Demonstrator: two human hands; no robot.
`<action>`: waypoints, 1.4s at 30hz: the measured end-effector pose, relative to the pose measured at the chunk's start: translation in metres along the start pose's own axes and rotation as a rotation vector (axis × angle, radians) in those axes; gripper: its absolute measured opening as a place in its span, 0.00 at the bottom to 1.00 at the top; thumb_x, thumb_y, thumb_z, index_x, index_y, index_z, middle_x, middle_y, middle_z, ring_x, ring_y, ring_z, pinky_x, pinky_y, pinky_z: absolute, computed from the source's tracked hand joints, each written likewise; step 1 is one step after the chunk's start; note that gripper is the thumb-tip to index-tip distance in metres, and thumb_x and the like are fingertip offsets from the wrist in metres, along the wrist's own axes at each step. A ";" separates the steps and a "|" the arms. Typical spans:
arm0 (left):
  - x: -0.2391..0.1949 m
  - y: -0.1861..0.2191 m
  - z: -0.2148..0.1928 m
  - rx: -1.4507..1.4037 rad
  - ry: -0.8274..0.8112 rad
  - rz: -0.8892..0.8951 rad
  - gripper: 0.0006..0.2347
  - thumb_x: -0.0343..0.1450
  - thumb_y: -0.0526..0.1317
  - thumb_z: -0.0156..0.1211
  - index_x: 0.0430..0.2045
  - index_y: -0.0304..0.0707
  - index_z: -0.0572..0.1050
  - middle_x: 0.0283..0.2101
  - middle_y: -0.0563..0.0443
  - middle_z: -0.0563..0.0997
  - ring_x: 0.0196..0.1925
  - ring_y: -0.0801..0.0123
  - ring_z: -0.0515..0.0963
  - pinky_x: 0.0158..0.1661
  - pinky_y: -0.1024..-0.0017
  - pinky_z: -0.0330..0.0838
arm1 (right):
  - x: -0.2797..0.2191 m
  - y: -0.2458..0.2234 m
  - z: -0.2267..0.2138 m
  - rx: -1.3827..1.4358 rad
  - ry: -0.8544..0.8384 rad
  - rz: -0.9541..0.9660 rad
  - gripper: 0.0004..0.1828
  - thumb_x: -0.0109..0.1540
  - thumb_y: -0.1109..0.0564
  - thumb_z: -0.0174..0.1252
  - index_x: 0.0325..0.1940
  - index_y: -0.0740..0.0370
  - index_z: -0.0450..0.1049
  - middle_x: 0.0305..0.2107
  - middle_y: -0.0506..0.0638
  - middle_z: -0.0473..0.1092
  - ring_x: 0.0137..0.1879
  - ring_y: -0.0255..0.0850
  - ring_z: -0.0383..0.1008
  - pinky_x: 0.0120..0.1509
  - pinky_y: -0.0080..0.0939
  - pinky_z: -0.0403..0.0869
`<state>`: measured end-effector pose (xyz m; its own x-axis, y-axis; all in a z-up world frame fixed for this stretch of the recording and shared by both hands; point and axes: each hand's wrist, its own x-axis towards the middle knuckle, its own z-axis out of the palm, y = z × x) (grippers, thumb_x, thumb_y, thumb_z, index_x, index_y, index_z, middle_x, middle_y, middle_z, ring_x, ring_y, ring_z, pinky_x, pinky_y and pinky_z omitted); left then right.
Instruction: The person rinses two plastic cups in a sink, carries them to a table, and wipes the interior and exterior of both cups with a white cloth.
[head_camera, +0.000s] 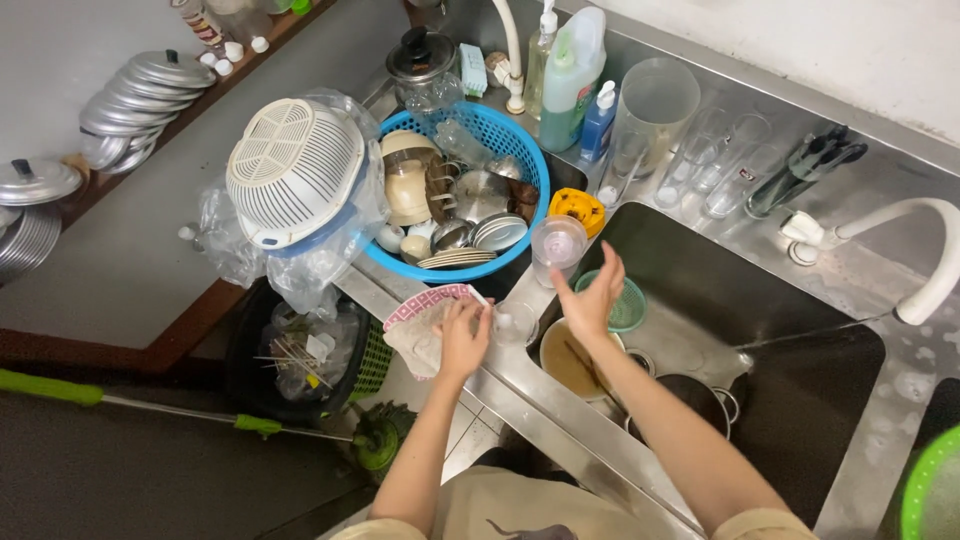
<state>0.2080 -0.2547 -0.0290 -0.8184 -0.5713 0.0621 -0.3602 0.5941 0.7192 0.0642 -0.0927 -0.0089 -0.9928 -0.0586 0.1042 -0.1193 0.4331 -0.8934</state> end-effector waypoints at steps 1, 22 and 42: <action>-0.003 0.003 0.000 0.000 -0.001 0.001 0.13 0.78 0.52 0.50 0.40 0.52 0.81 0.44 0.56 0.81 0.51 0.61 0.76 0.55 0.49 0.58 | 0.007 -0.009 -0.005 0.000 0.001 0.000 0.54 0.54 0.47 0.76 0.76 0.50 0.51 0.68 0.65 0.48 0.72 0.69 0.50 0.75 0.70 0.49; 0.021 0.043 -0.006 -0.032 0.400 0.095 0.24 0.73 0.50 0.63 0.64 0.52 0.65 0.62 0.50 0.68 0.66 0.58 0.66 0.57 0.58 0.48 | 0.098 0.007 0.024 -0.849 -0.327 -0.123 0.19 0.57 0.41 0.60 0.43 0.54 0.83 0.58 0.54 0.69 0.66 0.53 0.56 0.62 0.65 0.58; 0.078 0.198 0.069 -0.369 0.451 0.564 0.14 0.71 0.39 0.64 0.51 0.48 0.74 0.60 0.51 0.71 0.61 0.55 0.70 0.62 0.58 0.53 | 0.110 0.230 -0.229 0.836 0.671 0.664 0.24 0.62 0.58 0.65 0.54 0.70 0.60 0.35 0.55 0.69 0.37 0.50 0.84 0.44 0.51 0.88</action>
<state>0.0419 -0.1424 0.0702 -0.5453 -0.4614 0.6998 0.2884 0.6806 0.6735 -0.0743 0.2065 -0.1022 -0.6970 0.5254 -0.4880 0.2006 -0.5104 -0.8362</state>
